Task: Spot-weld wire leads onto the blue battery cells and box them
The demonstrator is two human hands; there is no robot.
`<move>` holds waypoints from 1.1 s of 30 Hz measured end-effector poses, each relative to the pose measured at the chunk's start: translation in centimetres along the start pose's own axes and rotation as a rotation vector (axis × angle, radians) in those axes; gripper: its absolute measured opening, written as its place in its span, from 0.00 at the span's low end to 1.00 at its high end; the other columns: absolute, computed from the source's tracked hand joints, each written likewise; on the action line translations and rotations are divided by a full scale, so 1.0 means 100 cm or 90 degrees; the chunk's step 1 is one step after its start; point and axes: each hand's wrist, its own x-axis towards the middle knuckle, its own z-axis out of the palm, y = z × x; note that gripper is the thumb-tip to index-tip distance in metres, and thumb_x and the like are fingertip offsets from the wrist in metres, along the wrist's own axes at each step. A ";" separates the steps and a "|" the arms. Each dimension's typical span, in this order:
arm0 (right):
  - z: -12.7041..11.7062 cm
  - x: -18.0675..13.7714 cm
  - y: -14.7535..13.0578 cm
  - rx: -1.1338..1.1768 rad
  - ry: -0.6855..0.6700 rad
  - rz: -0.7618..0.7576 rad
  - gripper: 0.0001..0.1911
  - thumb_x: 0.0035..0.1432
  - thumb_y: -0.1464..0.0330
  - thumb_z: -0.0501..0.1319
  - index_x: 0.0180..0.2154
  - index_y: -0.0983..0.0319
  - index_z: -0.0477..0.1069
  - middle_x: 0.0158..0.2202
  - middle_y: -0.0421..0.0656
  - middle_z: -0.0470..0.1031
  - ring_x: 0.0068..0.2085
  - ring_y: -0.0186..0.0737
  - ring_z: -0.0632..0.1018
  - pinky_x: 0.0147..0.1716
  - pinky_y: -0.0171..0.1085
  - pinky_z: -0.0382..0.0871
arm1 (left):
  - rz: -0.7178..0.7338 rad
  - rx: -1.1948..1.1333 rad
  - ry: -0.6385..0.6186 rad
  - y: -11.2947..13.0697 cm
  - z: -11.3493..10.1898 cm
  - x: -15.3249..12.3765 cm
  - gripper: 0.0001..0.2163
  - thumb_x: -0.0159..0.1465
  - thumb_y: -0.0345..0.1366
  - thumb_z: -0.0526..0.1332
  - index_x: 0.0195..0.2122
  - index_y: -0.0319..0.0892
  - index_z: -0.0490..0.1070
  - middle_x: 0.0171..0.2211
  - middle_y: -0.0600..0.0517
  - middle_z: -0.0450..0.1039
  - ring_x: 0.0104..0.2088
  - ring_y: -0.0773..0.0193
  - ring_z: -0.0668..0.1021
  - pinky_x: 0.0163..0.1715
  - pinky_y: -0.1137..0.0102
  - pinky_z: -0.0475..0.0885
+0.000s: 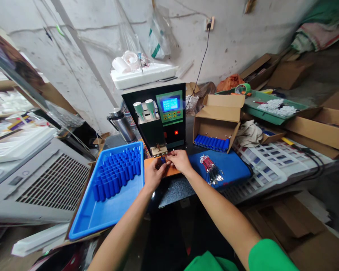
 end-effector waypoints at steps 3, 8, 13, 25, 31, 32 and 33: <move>0.000 0.001 0.003 -0.013 0.004 -0.016 0.09 0.48 0.65 0.65 0.25 0.66 0.76 0.19 0.40 0.73 0.20 0.33 0.73 0.17 0.28 0.63 | 0.002 0.004 -0.011 0.000 -0.001 0.000 0.15 0.59 0.47 0.64 0.37 0.39 0.74 0.27 0.53 0.72 0.26 0.67 0.70 0.26 0.73 0.64; 0.000 0.003 0.010 -0.046 0.011 -0.045 0.09 0.49 0.65 0.65 0.27 0.66 0.77 0.19 0.41 0.74 0.20 0.34 0.73 0.17 0.28 0.62 | 0.012 0.006 -0.007 -0.001 -0.001 0.001 0.14 0.59 0.46 0.64 0.36 0.39 0.74 0.27 0.53 0.73 0.27 0.67 0.70 0.28 0.73 0.65; 0.000 0.003 0.011 -0.046 0.005 -0.055 0.10 0.50 0.64 0.64 0.27 0.66 0.77 0.20 0.42 0.75 0.21 0.35 0.74 0.18 0.29 0.63 | 0.007 0.009 -0.007 -0.005 0.000 0.001 0.14 0.59 0.46 0.64 0.35 0.39 0.73 0.27 0.53 0.72 0.27 0.67 0.71 0.28 0.73 0.65; 0.000 0.002 0.011 -0.056 0.005 -0.049 0.11 0.51 0.63 0.65 0.29 0.66 0.78 0.21 0.43 0.76 0.22 0.37 0.76 0.19 0.29 0.64 | 0.024 -0.001 -0.015 -0.004 -0.001 0.002 0.14 0.59 0.46 0.64 0.38 0.40 0.74 0.32 0.51 0.76 0.32 0.63 0.75 0.34 0.70 0.69; 0.000 0.001 0.009 -0.042 0.010 -0.041 0.09 0.49 0.64 0.65 0.27 0.66 0.77 0.20 0.41 0.75 0.21 0.35 0.74 0.18 0.28 0.63 | 0.033 -0.002 -0.018 -0.003 -0.001 0.002 0.14 0.59 0.45 0.64 0.40 0.40 0.74 0.35 0.50 0.77 0.36 0.62 0.77 0.37 0.69 0.71; 0.001 0.001 0.008 -0.040 0.012 -0.040 0.09 0.49 0.65 0.65 0.27 0.66 0.77 0.19 0.41 0.75 0.20 0.34 0.74 0.18 0.28 0.62 | 0.033 0.001 -0.018 -0.003 -0.001 0.002 0.14 0.59 0.45 0.64 0.40 0.40 0.74 0.34 0.50 0.77 0.35 0.62 0.76 0.36 0.70 0.71; 0.001 0.001 0.008 -0.040 0.015 -0.039 0.09 0.49 0.65 0.65 0.26 0.66 0.77 0.19 0.41 0.74 0.20 0.34 0.73 0.18 0.28 0.62 | 0.033 0.001 -0.017 -0.004 -0.001 0.002 0.14 0.59 0.45 0.64 0.40 0.40 0.74 0.34 0.50 0.77 0.35 0.62 0.76 0.36 0.70 0.71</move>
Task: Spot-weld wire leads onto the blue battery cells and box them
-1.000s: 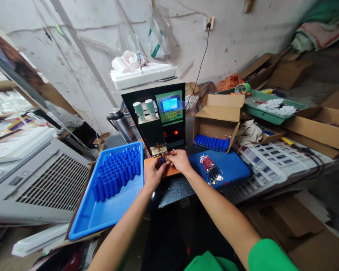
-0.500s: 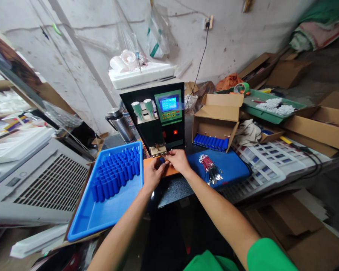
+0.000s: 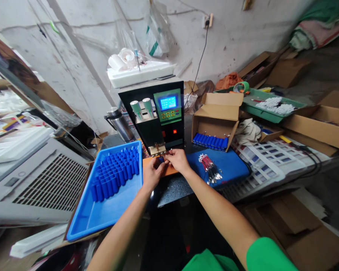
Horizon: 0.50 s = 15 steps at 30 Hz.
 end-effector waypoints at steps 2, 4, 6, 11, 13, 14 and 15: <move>0.000 0.000 -0.001 -0.001 0.003 0.003 0.09 0.49 0.65 0.65 0.26 0.66 0.77 0.19 0.41 0.74 0.20 0.34 0.73 0.18 0.29 0.62 | 0.000 -0.002 -0.005 -0.001 0.000 0.000 0.15 0.59 0.45 0.64 0.40 0.40 0.73 0.34 0.50 0.77 0.34 0.62 0.76 0.36 0.70 0.71; 0.001 0.000 -0.002 -0.002 0.003 0.006 0.08 0.49 0.66 0.65 0.27 0.66 0.77 0.19 0.41 0.75 0.20 0.35 0.74 0.19 0.29 0.63 | 0.002 -0.001 -0.008 -0.002 0.000 0.001 0.15 0.59 0.45 0.64 0.40 0.40 0.73 0.34 0.50 0.76 0.34 0.63 0.76 0.36 0.70 0.70; 0.001 0.000 -0.002 -0.004 0.002 0.007 0.08 0.50 0.66 0.65 0.28 0.66 0.78 0.20 0.41 0.75 0.21 0.36 0.75 0.19 0.29 0.64 | 0.004 0.006 -0.006 -0.003 -0.001 0.001 0.14 0.59 0.45 0.64 0.39 0.40 0.73 0.32 0.51 0.75 0.32 0.63 0.75 0.34 0.70 0.70; 0.000 0.000 -0.001 -0.009 0.005 -0.010 0.08 0.50 0.66 0.65 0.28 0.65 0.78 0.20 0.41 0.75 0.21 0.36 0.75 0.19 0.29 0.65 | 0.005 0.006 -0.003 -0.005 -0.001 0.001 0.13 0.59 0.45 0.64 0.37 0.40 0.73 0.30 0.52 0.74 0.30 0.64 0.73 0.31 0.71 0.68; 0.000 0.000 -0.001 -0.010 0.003 -0.007 0.07 0.50 0.67 0.65 0.27 0.65 0.77 0.20 0.41 0.75 0.22 0.36 0.75 0.19 0.29 0.65 | 0.004 0.003 -0.001 -0.004 -0.001 0.000 0.13 0.59 0.45 0.64 0.37 0.40 0.73 0.30 0.52 0.73 0.29 0.65 0.73 0.31 0.71 0.68; 0.000 -0.001 -0.002 -0.010 0.002 -0.005 0.07 0.50 0.67 0.65 0.27 0.65 0.77 0.20 0.41 0.75 0.22 0.36 0.75 0.19 0.29 0.65 | 0.002 0.005 0.002 -0.004 -0.001 0.000 0.13 0.59 0.45 0.64 0.37 0.40 0.73 0.29 0.52 0.73 0.29 0.65 0.72 0.31 0.71 0.68; 0.000 -0.001 -0.002 -0.011 0.000 -0.002 0.07 0.51 0.67 0.65 0.27 0.65 0.77 0.20 0.41 0.75 0.22 0.36 0.75 0.19 0.29 0.65 | 0.000 0.008 0.005 -0.003 -0.001 0.000 0.13 0.59 0.45 0.64 0.36 0.40 0.72 0.28 0.53 0.72 0.28 0.65 0.72 0.30 0.72 0.67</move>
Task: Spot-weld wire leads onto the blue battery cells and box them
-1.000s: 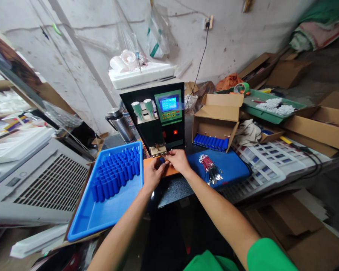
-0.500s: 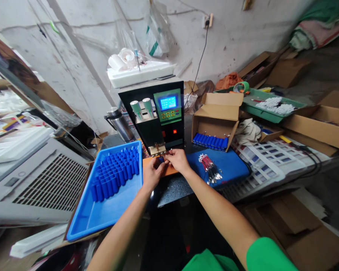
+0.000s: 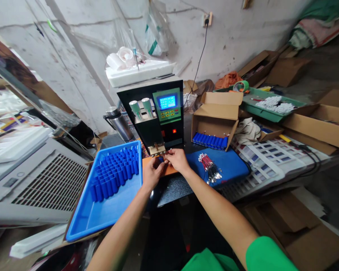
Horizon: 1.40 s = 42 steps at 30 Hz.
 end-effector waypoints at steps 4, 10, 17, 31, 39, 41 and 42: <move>0.000 0.001 0.000 0.000 0.000 0.003 0.08 0.50 0.66 0.65 0.27 0.65 0.77 0.21 0.41 0.76 0.22 0.36 0.75 0.20 0.29 0.65 | -0.007 0.008 0.002 -0.001 0.000 0.000 0.13 0.58 0.46 0.64 0.35 0.41 0.72 0.27 0.54 0.71 0.27 0.66 0.71 0.28 0.72 0.66; 0.000 0.001 0.000 0.008 0.002 0.008 0.09 0.49 0.65 0.65 0.27 0.65 0.77 0.20 0.41 0.75 0.22 0.35 0.75 0.20 0.29 0.64 | -0.014 -0.001 -0.007 -0.006 0.000 0.001 0.13 0.59 0.44 0.64 0.40 0.41 0.73 0.32 0.52 0.75 0.31 0.64 0.74 0.34 0.70 0.69; -0.002 -0.003 0.001 0.037 0.000 0.012 0.10 0.49 0.63 0.65 0.29 0.65 0.75 0.23 0.41 0.75 0.24 0.35 0.76 0.21 0.29 0.66 | 0.001 0.005 0.002 -0.001 0.001 0.001 0.10 0.58 0.42 0.64 0.36 0.40 0.73 0.28 0.53 0.73 0.29 0.65 0.73 0.32 0.71 0.69; -0.014 -0.016 0.022 -0.057 -0.057 0.007 0.13 0.51 0.60 0.64 0.25 0.63 0.69 0.17 0.36 0.67 0.17 0.30 0.68 0.15 0.26 0.59 | 0.012 0.010 0.002 0.002 0.000 0.002 0.10 0.57 0.42 0.64 0.33 0.40 0.73 0.26 0.53 0.73 0.27 0.65 0.74 0.30 0.71 0.70; -0.015 -0.016 0.014 -0.019 -0.056 0.038 0.14 0.51 0.61 0.63 0.21 0.64 0.68 0.15 0.36 0.67 0.16 0.29 0.66 0.15 0.27 0.57 | -0.066 0.045 -0.005 0.003 -0.032 -0.014 0.17 0.57 0.48 0.63 0.38 0.39 0.75 0.38 0.45 0.78 0.37 0.58 0.79 0.36 0.66 0.74; -0.015 -0.017 0.011 -0.004 -0.056 0.058 0.14 0.51 0.61 0.63 0.21 0.63 0.67 0.15 0.36 0.66 0.16 0.28 0.65 0.15 0.27 0.56 | -0.060 0.124 -0.022 0.004 -0.041 -0.024 0.16 0.59 0.48 0.61 0.38 0.40 0.76 0.38 0.46 0.79 0.34 0.60 0.78 0.33 0.68 0.73; -0.015 -0.017 0.011 0.001 -0.054 0.067 0.15 0.51 0.61 0.63 0.20 0.63 0.67 0.15 0.36 0.66 0.16 0.28 0.65 0.15 0.27 0.55 | -0.048 0.164 -0.030 0.004 -0.043 -0.028 0.16 0.60 0.48 0.60 0.38 0.40 0.77 0.37 0.47 0.79 0.32 0.61 0.78 0.33 0.69 0.72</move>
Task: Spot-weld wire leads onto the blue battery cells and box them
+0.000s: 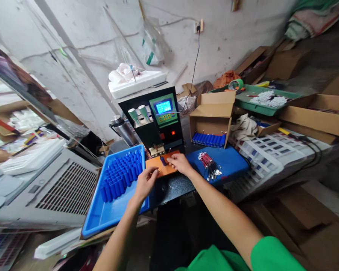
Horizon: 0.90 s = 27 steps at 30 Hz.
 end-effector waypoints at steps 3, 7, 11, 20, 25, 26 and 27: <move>0.000 0.000 0.000 0.011 0.002 0.014 0.14 0.51 0.62 0.63 0.20 0.63 0.66 0.15 0.35 0.65 0.15 0.28 0.63 0.14 0.28 0.54 | 0.035 0.071 -0.005 -0.001 -0.001 -0.008 0.14 0.60 0.46 0.61 0.38 0.42 0.77 0.36 0.49 0.79 0.31 0.63 0.77 0.33 0.69 0.71; -0.001 -0.001 0.000 0.018 -0.010 0.006 0.14 0.52 0.61 0.62 0.21 0.62 0.66 0.14 0.35 0.64 0.15 0.28 0.63 0.15 0.28 0.54 | 0.017 0.030 -0.019 0.002 0.005 -0.008 0.12 0.61 0.44 0.59 0.34 0.42 0.76 0.32 0.50 0.79 0.30 0.62 0.78 0.33 0.69 0.71; -0.005 -0.007 -0.002 0.030 -0.086 -0.054 0.12 0.49 0.60 0.64 0.25 0.63 0.70 0.17 0.35 0.66 0.18 0.29 0.65 0.18 0.29 0.57 | -0.002 -0.045 -0.006 0.008 0.015 -0.006 0.12 0.59 0.44 0.61 0.31 0.41 0.76 0.28 0.51 0.79 0.30 0.61 0.78 0.33 0.69 0.71; -0.002 -0.011 0.005 0.021 -0.077 -0.147 0.12 0.47 0.61 0.64 0.28 0.64 0.72 0.23 0.39 0.71 0.24 0.32 0.69 0.24 0.31 0.62 | 0.028 -0.109 0.035 0.018 0.042 0.004 0.12 0.60 0.44 0.60 0.33 0.40 0.75 0.27 0.52 0.75 0.28 0.64 0.76 0.30 0.70 0.71; -0.004 -0.012 0.001 0.096 -0.021 -0.100 0.11 0.46 0.61 0.65 0.25 0.63 0.71 0.18 0.36 0.66 0.19 0.30 0.65 0.19 0.30 0.57 | 0.131 0.051 0.078 0.009 0.034 0.001 0.11 0.62 0.41 0.60 0.41 0.41 0.75 0.40 0.46 0.74 0.41 0.58 0.76 0.41 0.64 0.73; -0.004 -0.012 -0.001 0.116 -0.013 -0.090 0.11 0.45 0.61 0.65 0.25 0.63 0.71 0.18 0.36 0.66 0.19 0.30 0.65 0.18 0.30 0.57 | 0.161 0.089 0.067 0.007 0.032 0.001 0.12 0.62 0.40 0.60 0.43 0.42 0.75 0.46 0.45 0.72 0.47 0.55 0.75 0.47 0.61 0.72; -0.005 -0.012 -0.002 0.136 -0.005 -0.080 0.12 0.45 0.61 0.65 0.24 0.63 0.71 0.18 0.36 0.66 0.18 0.30 0.64 0.17 0.29 0.56 | 0.187 0.119 0.042 0.005 0.030 0.003 0.13 0.61 0.39 0.61 0.46 0.43 0.74 0.51 0.44 0.69 0.54 0.53 0.72 0.52 0.59 0.69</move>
